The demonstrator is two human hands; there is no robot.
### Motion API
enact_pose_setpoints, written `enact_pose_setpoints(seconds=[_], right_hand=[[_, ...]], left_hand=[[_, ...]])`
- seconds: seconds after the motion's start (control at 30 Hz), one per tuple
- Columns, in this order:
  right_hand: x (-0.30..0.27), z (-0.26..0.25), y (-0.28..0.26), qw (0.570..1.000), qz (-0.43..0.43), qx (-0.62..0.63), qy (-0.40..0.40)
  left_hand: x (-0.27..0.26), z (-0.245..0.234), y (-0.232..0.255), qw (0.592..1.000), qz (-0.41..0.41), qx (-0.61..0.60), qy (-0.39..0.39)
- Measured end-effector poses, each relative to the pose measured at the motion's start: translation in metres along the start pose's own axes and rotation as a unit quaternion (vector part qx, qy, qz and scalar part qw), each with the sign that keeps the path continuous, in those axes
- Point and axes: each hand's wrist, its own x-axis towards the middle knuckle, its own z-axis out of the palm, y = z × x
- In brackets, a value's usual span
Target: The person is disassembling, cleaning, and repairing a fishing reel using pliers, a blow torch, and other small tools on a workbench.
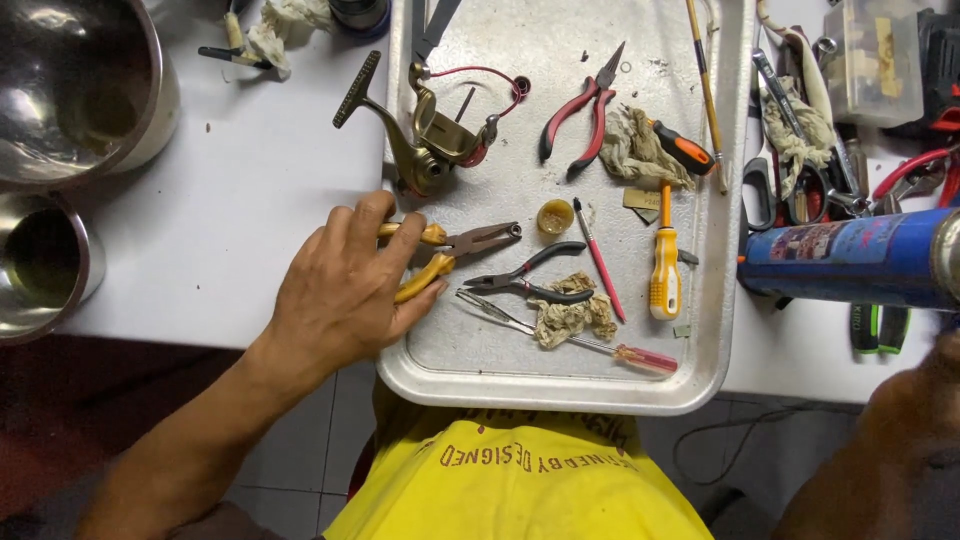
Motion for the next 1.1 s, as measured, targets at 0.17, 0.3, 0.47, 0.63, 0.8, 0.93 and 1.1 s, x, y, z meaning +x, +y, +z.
enact_pose_setpoints(seconds=[0.17, 0.3, 0.47, 0.63, 0.8, 0.93, 1.1], right_hand=[[0.042, -0.142, -0.104, 0.834, -0.09, 0.54, 0.069], [0.083, -0.214, -0.151, 0.79, -0.266, 0.548, -0.065], [0.112, -0.247, -0.199, 0.759, -0.457, 0.432, -0.167], [0.111, -0.247, -0.212, 0.749, -0.524, 0.369, -0.168], [0.109, -0.241, -0.209, 0.725, -0.56, 0.34, -0.211], [0.116, -0.241, -0.196, 0.694, -0.529, 0.407, -0.27], [0.133, -0.246, -0.197, 0.717, -0.457, 0.443, -0.284]], left_hand=[[0.004, -0.002, 0.0, 0.999, 0.008, 0.033, -0.001], [0.005, -0.004, -0.001, 1.0, 0.009, 0.019, -0.018], [0.008, -0.01, -0.002, 0.998, 0.028, 0.057, 0.001], [0.011, -0.016, -0.004, 0.996, 0.035, 0.079, 0.005], [0.012, -0.015, -0.007, 0.997, 0.033, 0.058, -0.027], [0.011, -0.014, -0.008, 0.998, 0.026, 0.046, -0.043], [0.012, -0.013, -0.01, 0.998, 0.028, 0.038, -0.043]])
